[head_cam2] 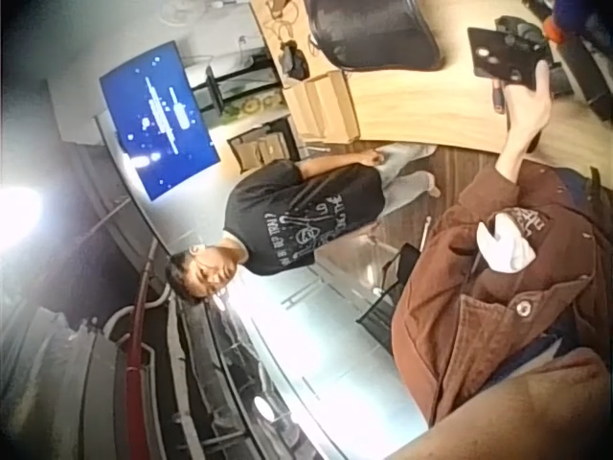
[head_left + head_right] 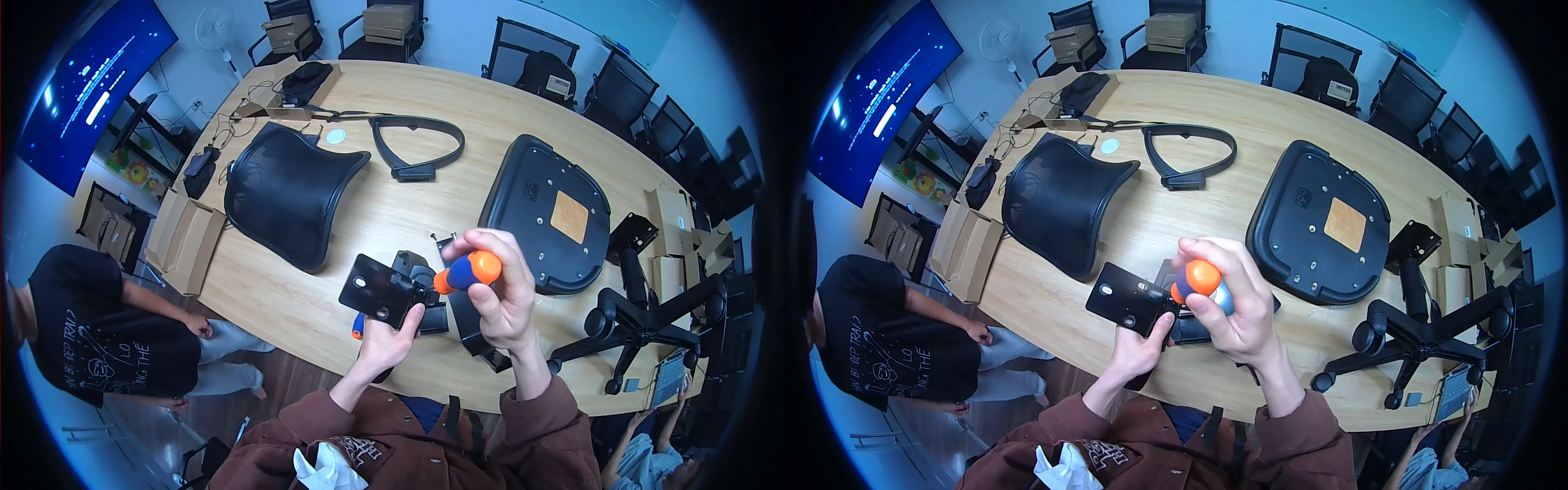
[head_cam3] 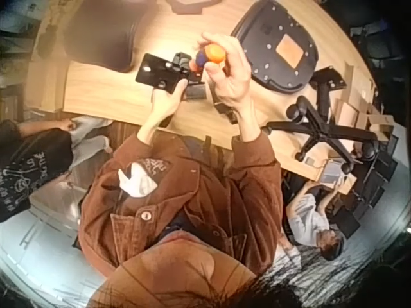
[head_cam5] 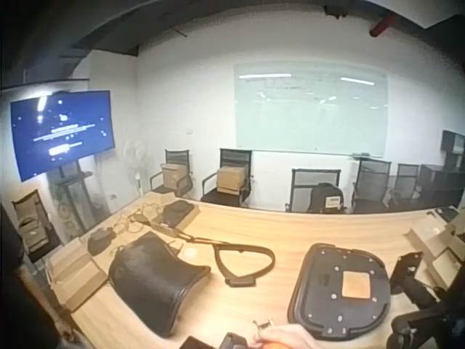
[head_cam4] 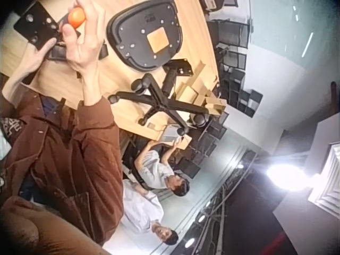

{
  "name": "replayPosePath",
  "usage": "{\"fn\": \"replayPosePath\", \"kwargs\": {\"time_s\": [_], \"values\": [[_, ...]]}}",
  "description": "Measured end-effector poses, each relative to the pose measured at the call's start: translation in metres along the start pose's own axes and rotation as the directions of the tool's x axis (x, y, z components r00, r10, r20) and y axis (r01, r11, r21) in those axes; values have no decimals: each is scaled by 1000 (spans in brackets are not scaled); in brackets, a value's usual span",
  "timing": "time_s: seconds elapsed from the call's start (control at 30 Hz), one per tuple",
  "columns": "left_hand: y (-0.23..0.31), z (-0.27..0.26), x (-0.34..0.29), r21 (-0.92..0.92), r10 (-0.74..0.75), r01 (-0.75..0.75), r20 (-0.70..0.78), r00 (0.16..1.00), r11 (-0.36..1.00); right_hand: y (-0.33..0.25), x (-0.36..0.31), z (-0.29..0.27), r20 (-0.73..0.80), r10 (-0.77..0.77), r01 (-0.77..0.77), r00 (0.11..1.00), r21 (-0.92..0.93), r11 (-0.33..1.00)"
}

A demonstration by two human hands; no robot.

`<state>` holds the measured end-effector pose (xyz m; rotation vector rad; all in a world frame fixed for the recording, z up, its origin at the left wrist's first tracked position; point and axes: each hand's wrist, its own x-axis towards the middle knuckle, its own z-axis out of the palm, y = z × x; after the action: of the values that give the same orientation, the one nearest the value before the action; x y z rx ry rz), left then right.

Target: Assembling the components of an office chair, specifically focusing on attaching armrests and the base mechanism.

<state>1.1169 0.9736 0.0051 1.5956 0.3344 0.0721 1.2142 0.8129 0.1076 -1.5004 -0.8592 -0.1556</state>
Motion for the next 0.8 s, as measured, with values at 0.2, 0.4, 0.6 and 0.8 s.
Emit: {"fn": "replayPosePath", "kwargs": {"time_s": [0.2,0.4,0.6,0.8], "values": [[1,4,9,-37,14,-14,-7,1000,999,-9,8,16,17,46,-49,999,409,911],[14,9,17,-62,-29,33,57,998,998,-8,11,23,-100,4,40,995,432,901],[16,5,19,-21,-14,15,41,999,1000,-22,22,5,30,-130,129,991,44,991],[14,9,17,-41,-50,53,69,996,998,4,6,11,1,-15,14,1000,326,945]]}}
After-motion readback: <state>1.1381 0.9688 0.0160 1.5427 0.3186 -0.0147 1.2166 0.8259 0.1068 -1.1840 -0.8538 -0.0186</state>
